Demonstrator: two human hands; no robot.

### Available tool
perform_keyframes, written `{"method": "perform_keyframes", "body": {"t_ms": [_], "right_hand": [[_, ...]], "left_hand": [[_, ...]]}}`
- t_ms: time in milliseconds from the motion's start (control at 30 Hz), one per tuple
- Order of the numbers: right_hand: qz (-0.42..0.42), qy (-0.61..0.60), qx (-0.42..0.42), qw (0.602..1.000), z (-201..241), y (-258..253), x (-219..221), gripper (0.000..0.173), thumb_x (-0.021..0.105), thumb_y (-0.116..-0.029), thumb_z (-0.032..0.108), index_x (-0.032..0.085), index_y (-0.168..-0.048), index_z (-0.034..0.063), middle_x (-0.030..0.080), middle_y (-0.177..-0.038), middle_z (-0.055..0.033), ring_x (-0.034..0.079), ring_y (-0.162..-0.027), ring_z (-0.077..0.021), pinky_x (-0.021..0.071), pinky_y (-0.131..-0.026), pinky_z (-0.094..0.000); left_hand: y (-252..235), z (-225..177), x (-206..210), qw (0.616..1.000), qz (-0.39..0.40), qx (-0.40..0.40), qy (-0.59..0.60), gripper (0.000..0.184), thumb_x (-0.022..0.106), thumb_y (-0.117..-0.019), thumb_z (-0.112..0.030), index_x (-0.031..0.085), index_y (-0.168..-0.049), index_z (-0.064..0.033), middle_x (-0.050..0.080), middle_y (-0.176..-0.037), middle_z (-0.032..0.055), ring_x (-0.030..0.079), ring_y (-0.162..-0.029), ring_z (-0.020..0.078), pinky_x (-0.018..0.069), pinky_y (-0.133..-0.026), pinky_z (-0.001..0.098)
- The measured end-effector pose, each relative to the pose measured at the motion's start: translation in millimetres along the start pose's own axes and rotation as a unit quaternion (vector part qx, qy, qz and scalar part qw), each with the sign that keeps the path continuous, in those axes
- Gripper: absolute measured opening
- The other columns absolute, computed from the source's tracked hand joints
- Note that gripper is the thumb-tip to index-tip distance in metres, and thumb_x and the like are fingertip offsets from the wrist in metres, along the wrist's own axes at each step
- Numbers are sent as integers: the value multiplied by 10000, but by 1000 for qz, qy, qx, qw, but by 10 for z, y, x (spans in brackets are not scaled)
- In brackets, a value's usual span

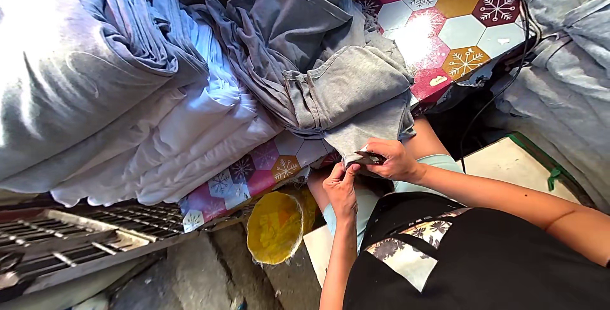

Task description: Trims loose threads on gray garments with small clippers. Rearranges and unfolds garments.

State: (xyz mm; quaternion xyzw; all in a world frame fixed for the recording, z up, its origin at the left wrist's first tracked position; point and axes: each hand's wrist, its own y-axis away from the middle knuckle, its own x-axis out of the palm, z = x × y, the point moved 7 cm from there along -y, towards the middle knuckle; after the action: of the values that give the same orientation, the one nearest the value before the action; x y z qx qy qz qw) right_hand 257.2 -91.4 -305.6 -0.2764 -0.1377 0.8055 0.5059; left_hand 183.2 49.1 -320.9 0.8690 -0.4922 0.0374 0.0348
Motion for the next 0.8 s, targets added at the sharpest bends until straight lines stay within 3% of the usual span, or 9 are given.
{"method": "perform_keyframes", "body": {"t_ms": [100,167,300,367,400,533,633,700,800], "right_hand": [[16,25,72,997,-52,-71,-36,146,690,-812,88,697,-908,-23,672,-768,-101,625,-660,-142,522,-593,-301],[85,-17,144,986,-118,-145,-28,172,679,-843,72,683,-996,-7,662,-752,-89,615,-638,-146,515,-585,-342],[117,-301,316,892,-333,-350,-158,144,573,-1019,123,664,-914,88,583,-659,63,482,-517,17,413,-480,-164],[107,-320,399,853,-481,-439,-218,246,526,-1041,134,609,-811,106,568,-592,61,471,-464,7,387,-439,-172],[123,-277,406,862,-593,-463,-232,235,545,-1042,131,622,-825,85,598,-617,42,521,-496,-3,433,-469,-183],[74,71,238,966,-636,-496,-407,207,727,-956,242,718,-1014,43,671,-859,-96,644,-768,-217,531,-706,-462],[28,56,129,990,-189,-515,-387,184,758,-908,160,732,-1021,17,679,-949,-96,643,-820,-172,546,-736,-347],[67,40,79,994,-58,-494,-285,171,778,-857,111,757,-993,9,710,-999,-103,686,-883,-188,583,-777,-371],[115,53,43,991,-75,-439,-172,117,732,-784,14,753,-899,21,714,-941,-89,692,-819,-203,582,-690,-413]], "left_hand": [[-69,-128,-19,995,-15,64,-72,142,699,-847,44,634,-743,-27,710,-990,41,662,-846,22,564,-736,179],[-137,-200,-44,995,-42,72,-53,127,614,-847,81,565,-835,-36,702,-992,34,674,-903,37,572,-770,197],[-345,-126,-67,997,16,-64,46,291,575,-935,119,476,-1132,-70,755,-887,32,735,-819,105,606,-788,298],[-402,-52,-21,990,42,-122,64,239,562,-964,85,511,-1137,-71,734,-791,36,719,-733,113,605,-743,302],[-415,-33,-4,988,50,-133,52,209,547,-982,63,517,-1140,-71,725,-771,29,711,-722,105,599,-739,295],[-405,-66,37,991,67,-103,-61,172,543,-1017,9,530,-1182,-36,702,-745,1,682,-702,52,572,-710,240],[-362,-129,66,990,71,-70,-103,163,553,-1019,-19,544,-1181,-40,701,-768,-25,667,-719,17,553,-706,210],[-354,-174,93,990,77,-53,-110,166,567,-1015,-24,557,-1179,-45,707,-795,-31,664,-736,6,548,-712,199],[-358,-216,125,988,85,-30,-121,166,613,-983,-6,588,-1141,-52,714,-807,-35,647,-706,-7,529,-673,178]]}}
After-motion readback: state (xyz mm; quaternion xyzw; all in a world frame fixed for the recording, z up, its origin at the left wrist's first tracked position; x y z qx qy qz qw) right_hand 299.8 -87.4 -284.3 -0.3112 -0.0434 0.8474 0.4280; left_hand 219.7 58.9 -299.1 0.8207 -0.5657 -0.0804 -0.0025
